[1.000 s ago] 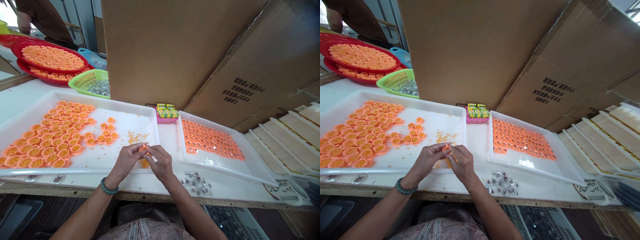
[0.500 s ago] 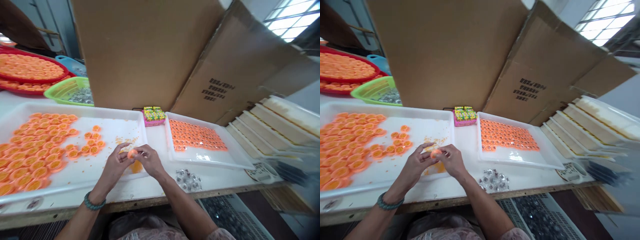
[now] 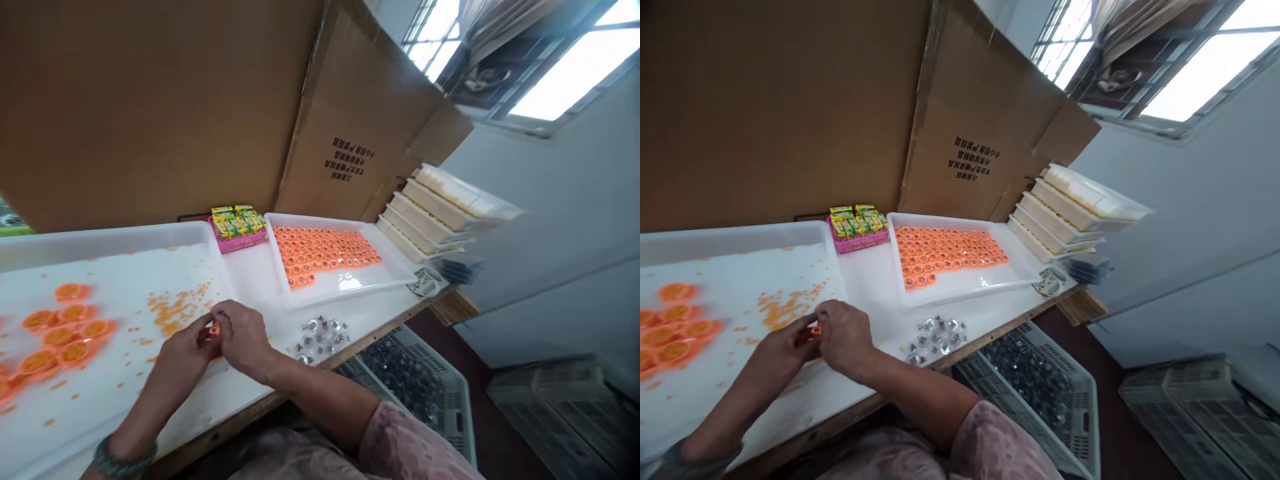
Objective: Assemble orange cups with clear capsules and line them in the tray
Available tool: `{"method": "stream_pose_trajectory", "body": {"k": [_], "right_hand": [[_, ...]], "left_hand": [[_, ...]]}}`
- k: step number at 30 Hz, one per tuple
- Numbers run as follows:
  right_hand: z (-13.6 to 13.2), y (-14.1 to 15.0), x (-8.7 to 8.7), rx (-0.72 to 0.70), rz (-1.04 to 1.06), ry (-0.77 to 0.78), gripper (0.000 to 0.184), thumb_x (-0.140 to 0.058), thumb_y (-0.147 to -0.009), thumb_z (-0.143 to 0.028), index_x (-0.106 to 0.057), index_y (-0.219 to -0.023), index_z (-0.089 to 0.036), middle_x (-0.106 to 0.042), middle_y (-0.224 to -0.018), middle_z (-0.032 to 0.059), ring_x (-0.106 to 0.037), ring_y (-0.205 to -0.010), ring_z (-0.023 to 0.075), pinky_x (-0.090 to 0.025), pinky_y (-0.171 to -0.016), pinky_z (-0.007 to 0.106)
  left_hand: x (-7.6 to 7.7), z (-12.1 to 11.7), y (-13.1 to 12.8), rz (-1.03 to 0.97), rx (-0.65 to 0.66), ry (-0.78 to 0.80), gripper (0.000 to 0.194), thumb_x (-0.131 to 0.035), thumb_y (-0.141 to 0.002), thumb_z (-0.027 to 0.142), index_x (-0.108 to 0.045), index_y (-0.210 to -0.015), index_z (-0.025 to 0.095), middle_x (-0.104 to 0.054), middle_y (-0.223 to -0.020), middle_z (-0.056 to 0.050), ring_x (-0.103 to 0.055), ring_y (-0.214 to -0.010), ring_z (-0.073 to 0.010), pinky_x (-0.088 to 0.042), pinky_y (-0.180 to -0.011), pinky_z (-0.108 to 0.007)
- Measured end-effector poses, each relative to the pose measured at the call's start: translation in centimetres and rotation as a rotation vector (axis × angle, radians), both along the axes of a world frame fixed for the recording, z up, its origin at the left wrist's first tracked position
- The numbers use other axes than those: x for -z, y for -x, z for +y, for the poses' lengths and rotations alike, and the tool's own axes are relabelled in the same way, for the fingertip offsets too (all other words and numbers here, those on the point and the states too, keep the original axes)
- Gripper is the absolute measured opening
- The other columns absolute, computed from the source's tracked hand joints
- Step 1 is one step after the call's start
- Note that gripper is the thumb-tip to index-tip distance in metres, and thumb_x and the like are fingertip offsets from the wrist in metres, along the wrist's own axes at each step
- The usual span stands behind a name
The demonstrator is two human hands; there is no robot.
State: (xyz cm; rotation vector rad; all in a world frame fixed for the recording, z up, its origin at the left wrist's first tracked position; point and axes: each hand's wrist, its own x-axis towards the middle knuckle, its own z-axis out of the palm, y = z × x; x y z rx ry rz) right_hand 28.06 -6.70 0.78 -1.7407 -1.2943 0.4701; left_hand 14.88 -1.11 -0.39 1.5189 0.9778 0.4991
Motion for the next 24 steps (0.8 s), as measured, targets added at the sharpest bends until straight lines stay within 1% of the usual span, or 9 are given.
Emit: {"method": "stream_pose_trajectory", "body": {"k": [2, 4, 6, 8, 11, 16, 20, 22, 24], "right_hand": [[0.9, 1.2, 0.4, 0.057, -0.025, 0.043, 0.017, -0.047, -0.084, -0.015, -0.063, -0.087, -0.021, -0.065, -0.079, -0.0008, -0.059, -0.074, 0.0122, -0.044, -0.068, 0.023], [1.5, 1.4, 0.4, 0.063, 0.051, 0.074, 0.017, -0.046, -0.087, -0.02, -0.064, -0.088, -0.021, -0.066, -0.076, -0.0003, -0.06, -0.072, 0.0125, -0.045, -0.067, 0.023], [1.5, 0.7, 0.1, -0.025, 0.16, 0.07, 0.02, -0.046, -0.089, -0.028, -0.065, -0.086, -0.02, -0.066, -0.077, 0.0002, -0.061, -0.073, 0.0125, -0.046, -0.068, 0.024], [1.2, -0.4, -0.1, -0.146, 0.306, 0.084, 0.02, -0.053, -0.085, -0.035, -0.065, -0.088, -0.019, -0.067, -0.079, 0.0002, -0.062, -0.075, 0.0127, -0.048, -0.069, 0.023], [0.4, -1.3, 0.0, -0.263, 0.468, 0.113, 0.024, -0.066, -0.075, -0.03, -0.065, -0.096, -0.019, -0.067, -0.085, 0.0002, -0.064, -0.074, 0.0127, -0.05, -0.067, 0.023], [-0.3, -0.5, 0.6, -0.166, 0.383, 0.082, 0.021, -0.068, -0.071, -0.021, -0.068, -0.092, -0.021, -0.068, -0.087, 0.0006, -0.063, -0.075, 0.0128, -0.05, -0.065, 0.022], [-0.9, -0.5, 0.1, -0.122, 0.47, 0.022, 0.022, -0.07, -0.069, -0.029, -0.068, -0.089, -0.019, -0.069, -0.084, 0.0014, -0.063, -0.074, 0.0131, -0.05, -0.067, 0.023], [-1.4, -2.2, -0.3, -0.081, 0.567, -0.034, 0.03, -0.07, -0.068, -0.037, -0.066, -0.09, -0.017, -0.069, -0.082, 0.0026, -0.064, -0.074, 0.0138, -0.05, -0.07, 0.025], [-2.2, -5.5, -0.8, 0.016, 0.573, -0.089, 0.035, -0.066, -0.071, -0.042, -0.064, -0.095, -0.015, -0.069, -0.083, 0.0039, -0.064, -0.076, 0.0141, -0.05, -0.071, 0.026]], "left_hand": [[-0.3, 0.0, -0.1, -0.029, -0.038, 0.115, 0.058, -0.073, -0.062, 0.04, -0.059, -0.112, 0.016, -0.072, -0.078, -0.005, -0.068, -0.077, -0.0263, -0.054, -0.071, -0.035], [-0.8, -0.1, -0.1, -0.128, -0.088, 0.253, 0.061, -0.075, -0.061, 0.036, -0.056, -0.114, 0.012, -0.07, -0.075, -0.004, -0.068, -0.077, -0.0237, -0.053, -0.076, -0.035], [-1.2, -0.2, 0.0, -0.213, -0.133, 0.32, 0.061, -0.079, -0.057, 0.033, -0.057, -0.109, 0.01, -0.069, -0.07, -0.003, -0.068, -0.075, -0.0226, -0.052, -0.08, -0.038], [-1.4, -0.2, 0.2, -0.264, -0.149, 0.336, 0.062, -0.08, -0.055, 0.031, -0.056, -0.109, 0.01, -0.07, -0.071, -0.003, -0.068, -0.076, -0.0228, -0.051, -0.083, -0.04], [-1.4, -0.3, 0.5, -0.289, -0.105, 0.328, 0.066, -0.08, -0.056, 0.031, -0.052, -0.113, 0.011, -0.072, -0.08, -0.007, -0.067, -0.081, -0.023, -0.05, -0.085, -0.04], [-1.5, -0.5, 0.6, -0.275, -0.029, 0.276, 0.066, -0.076, -0.06, 0.035, -0.051, -0.117, 0.012, -0.071, -0.08, -0.006, -0.067, -0.08, -0.024, -0.052, -0.079, -0.039], [-2.3, -1.0, 0.2, -0.144, -0.032, 0.193, 0.075, -0.075, -0.058, 0.045, -0.048, -0.122, 0.016, -0.071, -0.08, -0.006, -0.067, -0.083, -0.0271, -0.052, -0.08, -0.041], [-2.5, -1.2, 0.0, -0.084, -0.017, 0.16, 0.078, -0.074, -0.058, 0.048, -0.046, -0.125, 0.019, -0.072, -0.084, -0.007, -0.066, -0.089, -0.0278, -0.05, -0.085, -0.042], [-2.5, -1.4, -0.2, -0.061, -0.003, 0.157, 0.076, -0.072, -0.06, 0.05, -0.048, -0.124, 0.02, -0.072, -0.092, -0.009, -0.064, -0.096, -0.028, -0.047, -0.09, -0.042]]}}
